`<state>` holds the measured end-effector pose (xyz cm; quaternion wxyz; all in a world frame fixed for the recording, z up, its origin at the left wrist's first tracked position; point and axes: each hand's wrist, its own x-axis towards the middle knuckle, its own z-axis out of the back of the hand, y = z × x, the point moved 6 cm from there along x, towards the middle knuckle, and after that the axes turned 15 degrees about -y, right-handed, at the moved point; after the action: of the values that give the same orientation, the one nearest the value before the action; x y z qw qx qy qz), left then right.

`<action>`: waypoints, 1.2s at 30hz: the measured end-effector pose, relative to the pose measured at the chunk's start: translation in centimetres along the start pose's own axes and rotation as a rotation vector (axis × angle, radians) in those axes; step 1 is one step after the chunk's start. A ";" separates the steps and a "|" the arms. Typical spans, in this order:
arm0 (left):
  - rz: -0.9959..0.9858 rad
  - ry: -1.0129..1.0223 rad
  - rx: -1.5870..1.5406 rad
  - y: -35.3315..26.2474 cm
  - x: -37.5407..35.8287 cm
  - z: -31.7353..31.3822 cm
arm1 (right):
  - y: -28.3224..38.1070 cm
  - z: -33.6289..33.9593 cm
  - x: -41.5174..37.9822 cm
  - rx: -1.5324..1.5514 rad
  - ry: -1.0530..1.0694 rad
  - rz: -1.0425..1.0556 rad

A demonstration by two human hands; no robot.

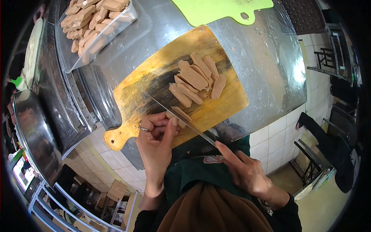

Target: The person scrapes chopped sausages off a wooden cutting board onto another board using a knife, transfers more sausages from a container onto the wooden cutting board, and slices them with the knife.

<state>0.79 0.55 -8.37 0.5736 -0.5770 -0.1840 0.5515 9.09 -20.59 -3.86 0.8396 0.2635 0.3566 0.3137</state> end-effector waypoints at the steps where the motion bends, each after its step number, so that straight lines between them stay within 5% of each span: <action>1: -0.004 0.004 -0.004 0.0 0.0 -0.1 | 0.2 -0.1 0.5 0.007 -0.015 0.008; 17: -0.061 0.010 -0.051 0.3 0.0 -0.1 | 1.0 1.6 1.6 -0.038 -0.266 0.148; 36: -0.027 0.045 -0.085 0.5 0.0 0.1 | 1.6 1.6 -1.7 0.027 -0.020 0.022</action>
<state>0.47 0.45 -8.73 0.5602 -0.6105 -0.2020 0.5222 8.82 -21.11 -1.10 0.8359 0.2820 0.3495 0.3155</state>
